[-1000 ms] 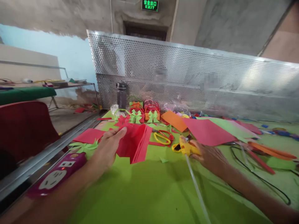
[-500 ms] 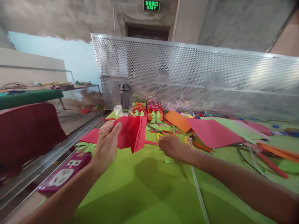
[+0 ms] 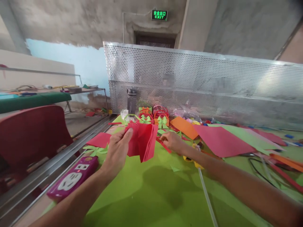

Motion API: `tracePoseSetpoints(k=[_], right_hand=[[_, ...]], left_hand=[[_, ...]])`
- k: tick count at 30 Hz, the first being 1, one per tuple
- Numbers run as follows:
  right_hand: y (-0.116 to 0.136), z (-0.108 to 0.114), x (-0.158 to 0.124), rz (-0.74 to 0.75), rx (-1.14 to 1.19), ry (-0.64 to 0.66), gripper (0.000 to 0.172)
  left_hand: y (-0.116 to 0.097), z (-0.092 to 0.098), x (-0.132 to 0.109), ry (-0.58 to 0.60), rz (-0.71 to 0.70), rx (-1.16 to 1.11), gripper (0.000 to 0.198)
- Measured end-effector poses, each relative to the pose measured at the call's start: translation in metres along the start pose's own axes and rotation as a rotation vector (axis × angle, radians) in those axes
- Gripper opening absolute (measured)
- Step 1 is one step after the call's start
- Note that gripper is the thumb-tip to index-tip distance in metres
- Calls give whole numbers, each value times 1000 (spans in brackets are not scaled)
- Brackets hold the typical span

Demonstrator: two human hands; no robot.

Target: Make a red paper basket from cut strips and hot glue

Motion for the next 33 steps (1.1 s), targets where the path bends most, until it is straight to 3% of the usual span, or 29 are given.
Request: tracePoseSetpoints(k=[3, 6, 11, 14, 25, 29, 33], right_hand=[[-3, 19, -8, -44, 250, -74, 11], [-3, 26, -26, -68, 476, -134, 9], [9, 22, -48, -69, 766, -175, 6], [15, 22, -53, -69, 924, -181, 8], [21, -5, -57, -174, 1562, -31, 24], [19, -7, -57, -195, 1576, -29, 24], [14, -4, -58, -220, 1541, -106, 28]], left_hand=[[-8, -5, -2, 34, -122, -8, 20], [2, -21, -6, 159, -10, -17, 23], [19, -61, -28, 511, 170, -65, 25], [27, -72, -39, 615, 223, -97, 26], [24, -80, -49, 710, 192, -106, 29], [22, -82, -50, 749, 148, -94, 33], [22, -81, -51, 749, 139, -56, 34]])
Point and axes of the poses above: each hand's wrist, its own x-axis towards the middle knuckle, its own z-axis out of the back of the hand, y = z × x, the point moved 9 cm from there along x, towards the middle knuckle, and after that the axes turned 15 degrees about x, right-handed, at the moved point
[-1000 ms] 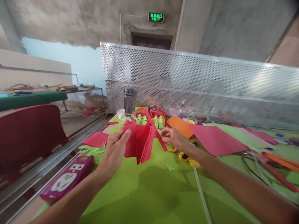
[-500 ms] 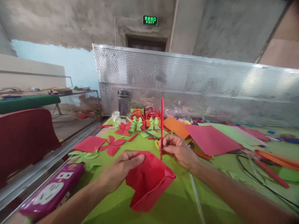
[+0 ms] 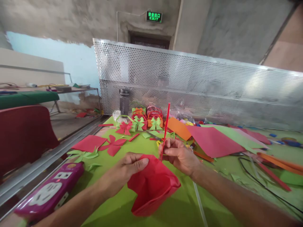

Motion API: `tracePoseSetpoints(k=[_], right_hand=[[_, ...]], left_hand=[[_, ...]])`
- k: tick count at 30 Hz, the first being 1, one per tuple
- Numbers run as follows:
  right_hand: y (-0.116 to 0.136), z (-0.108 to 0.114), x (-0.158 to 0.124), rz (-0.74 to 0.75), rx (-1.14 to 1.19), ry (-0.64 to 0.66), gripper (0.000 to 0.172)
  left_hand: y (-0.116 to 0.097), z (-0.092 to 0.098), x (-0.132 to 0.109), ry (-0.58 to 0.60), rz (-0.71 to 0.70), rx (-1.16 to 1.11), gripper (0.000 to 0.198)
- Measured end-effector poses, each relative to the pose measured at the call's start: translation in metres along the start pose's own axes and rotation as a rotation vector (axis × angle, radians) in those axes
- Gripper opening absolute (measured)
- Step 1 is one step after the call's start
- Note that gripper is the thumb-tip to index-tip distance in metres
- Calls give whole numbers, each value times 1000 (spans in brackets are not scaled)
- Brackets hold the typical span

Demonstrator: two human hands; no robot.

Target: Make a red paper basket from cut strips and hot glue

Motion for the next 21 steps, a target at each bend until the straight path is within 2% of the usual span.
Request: tracePoseSetpoints(k=[7, 13, 17, 21], right_hand=[[12, 8, -4, 148, -151, -122, 25], [33, 0, -13, 301, -324, -156, 18], [47, -11, -20, 380, -420, -134, 18], [49, -20, -23, 398, -483, -80, 20]], left_hand=[[0, 5, 0, -71, 47, -1, 27], [0, 11, 0, -157, 64, -19, 25], [2, 14, 4, -171, 42, -20, 28], [5, 12, 5, -142, 48, -20, 27]])
Point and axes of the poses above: each hand's wrist, its own x-axis towards the middle knuckle, its own z-axis out of the back of the hand, y = z × x, the point moved 9 cm from there along x, towards the middle knuckle, and after that the axes turned 15 degrees about x, right-handed, at the moved point
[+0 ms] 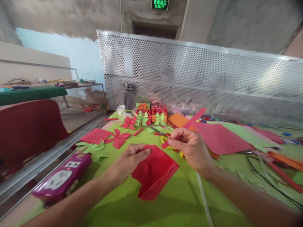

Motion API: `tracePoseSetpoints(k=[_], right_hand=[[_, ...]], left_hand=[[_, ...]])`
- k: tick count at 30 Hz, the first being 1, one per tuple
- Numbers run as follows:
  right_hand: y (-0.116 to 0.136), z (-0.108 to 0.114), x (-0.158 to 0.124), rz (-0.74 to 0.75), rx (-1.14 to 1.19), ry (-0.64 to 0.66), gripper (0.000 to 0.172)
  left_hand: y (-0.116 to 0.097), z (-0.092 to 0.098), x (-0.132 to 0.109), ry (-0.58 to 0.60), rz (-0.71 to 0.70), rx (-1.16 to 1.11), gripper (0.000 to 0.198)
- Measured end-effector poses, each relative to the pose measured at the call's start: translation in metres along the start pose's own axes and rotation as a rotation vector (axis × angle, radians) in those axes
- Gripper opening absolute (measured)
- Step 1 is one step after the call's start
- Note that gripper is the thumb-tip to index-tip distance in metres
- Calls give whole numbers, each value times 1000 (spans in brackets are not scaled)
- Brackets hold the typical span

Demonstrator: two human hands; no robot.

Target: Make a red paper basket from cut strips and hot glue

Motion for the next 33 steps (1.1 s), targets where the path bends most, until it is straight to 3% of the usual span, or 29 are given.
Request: tracePoseSetpoints(k=[9, 33], right_hand=[[4, -15, -8, -30, -85, 34, 26], [-7, -18, -10, -76, -171, 1, 19]], left_hand=[[2, -9, -1, 34, 4, -78, 24], [5, -13, 0, -5, 64, -189, 21]])
Point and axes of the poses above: each hand's wrist, its own x-axis towards the middle knuckle, its own z-axis out of the back of the hand, y = z × x, the point moved 9 cm from there along x, towards the middle knuckle, and after that the axes turned 15 degrees about x, right-handed, at the moved point
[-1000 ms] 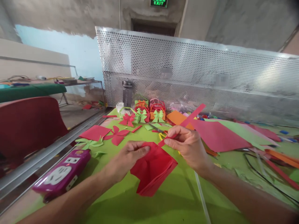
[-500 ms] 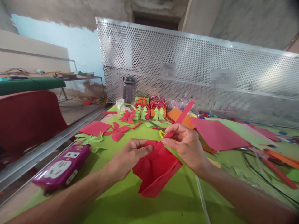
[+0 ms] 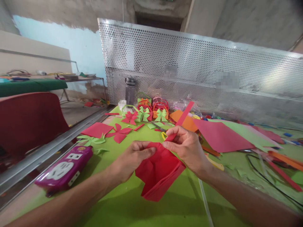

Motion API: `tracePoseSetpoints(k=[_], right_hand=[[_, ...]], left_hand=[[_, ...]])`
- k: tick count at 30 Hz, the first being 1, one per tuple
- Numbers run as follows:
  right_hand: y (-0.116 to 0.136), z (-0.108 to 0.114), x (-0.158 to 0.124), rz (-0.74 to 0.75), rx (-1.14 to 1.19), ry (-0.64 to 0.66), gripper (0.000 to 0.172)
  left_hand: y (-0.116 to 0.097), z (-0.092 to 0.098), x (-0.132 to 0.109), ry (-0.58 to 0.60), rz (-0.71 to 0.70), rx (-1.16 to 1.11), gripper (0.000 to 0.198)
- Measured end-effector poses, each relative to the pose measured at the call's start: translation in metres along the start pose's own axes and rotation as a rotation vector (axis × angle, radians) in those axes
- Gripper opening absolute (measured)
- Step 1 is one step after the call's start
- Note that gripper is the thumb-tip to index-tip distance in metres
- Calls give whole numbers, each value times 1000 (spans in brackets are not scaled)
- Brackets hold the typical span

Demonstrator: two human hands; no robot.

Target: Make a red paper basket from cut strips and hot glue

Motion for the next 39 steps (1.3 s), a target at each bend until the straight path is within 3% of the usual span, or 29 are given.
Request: tracePoseSetpoints(k=[19, 32, 39], right_hand=[[4, -2, -2, 92, -111, 35, 20], [0, -5, -5, 94, -195, 71, 17], [2, -8, -8, 175, -377, 92, 14]], left_hand=[[-2, -3, -1, 22, -19, -81, 14], [-1, -9, 0, 139, -52, -65, 19], [-3, -3, -2, 13, 18, 27, 21]])
Point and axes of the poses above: each hand's wrist, its own x-axis towards the middle knuckle, its own z-axis out of the back of the hand, y = z × x, the point moved 9 cm from there along x, towards the middle knuckle, and after that the axes turned 15 degrees about x, right-handed, at the moved point
